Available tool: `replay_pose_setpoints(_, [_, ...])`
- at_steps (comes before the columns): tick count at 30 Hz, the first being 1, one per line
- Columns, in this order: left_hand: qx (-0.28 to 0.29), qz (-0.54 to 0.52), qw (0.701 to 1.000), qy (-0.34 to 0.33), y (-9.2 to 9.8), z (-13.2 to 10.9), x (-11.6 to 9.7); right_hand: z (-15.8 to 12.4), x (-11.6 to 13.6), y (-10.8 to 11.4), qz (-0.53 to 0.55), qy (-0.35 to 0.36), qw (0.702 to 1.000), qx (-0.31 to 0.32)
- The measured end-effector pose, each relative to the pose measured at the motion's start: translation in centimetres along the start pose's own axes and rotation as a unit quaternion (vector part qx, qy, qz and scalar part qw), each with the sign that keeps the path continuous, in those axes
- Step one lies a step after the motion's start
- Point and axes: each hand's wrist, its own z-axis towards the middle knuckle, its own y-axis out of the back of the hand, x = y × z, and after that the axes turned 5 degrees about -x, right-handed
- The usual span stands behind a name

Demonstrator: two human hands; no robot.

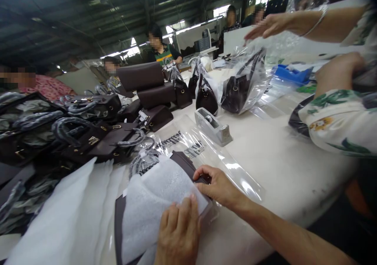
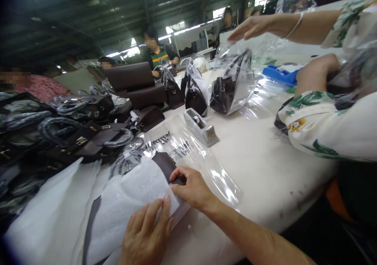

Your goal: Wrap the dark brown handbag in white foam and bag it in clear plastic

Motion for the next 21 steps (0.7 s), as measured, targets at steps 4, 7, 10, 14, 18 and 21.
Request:
replay_pose_setpoints(4, [0.004, -0.002, 1.0, 0.018, -0.2, -0.4, -0.4, 0.0, -0.1, -0.3, 0.065, -0.048, 0.997, 0.009])
replay_pose_setpoints(7, [0.007, -0.034, 0.999, -0.006, -0.5, -0.6, 0.8, -0.2, -0.1, -0.7, 0.082, -0.059, 0.995, -0.001])
replay_pose_setpoints(10, [-0.003, -0.058, 0.998, -0.028, -0.9, -0.9, 2.0, -0.4, -0.2, -0.9, 0.082, -0.058, 0.995, -0.01])
replay_pose_setpoints(14, [-0.025, -0.062, 0.998, 0.014, -1.2, -1.0, 1.8, -0.5, -0.4, -1.1, 0.085, -0.065, 0.994, -0.014])
replay_pose_setpoints(18, [-0.043, -0.065, 0.997, 0.009, -1.2, -0.4, 1.5, -0.2, -0.7, -1.1, 0.084, -0.066, 0.994, -0.02])
replay_pose_setpoints(21, [-0.062, -0.068, 0.996, -0.015, -1.2, 0.1, 1.6, -0.1, -1.0, -1.3, 0.077, -0.065, 0.995, -0.03])
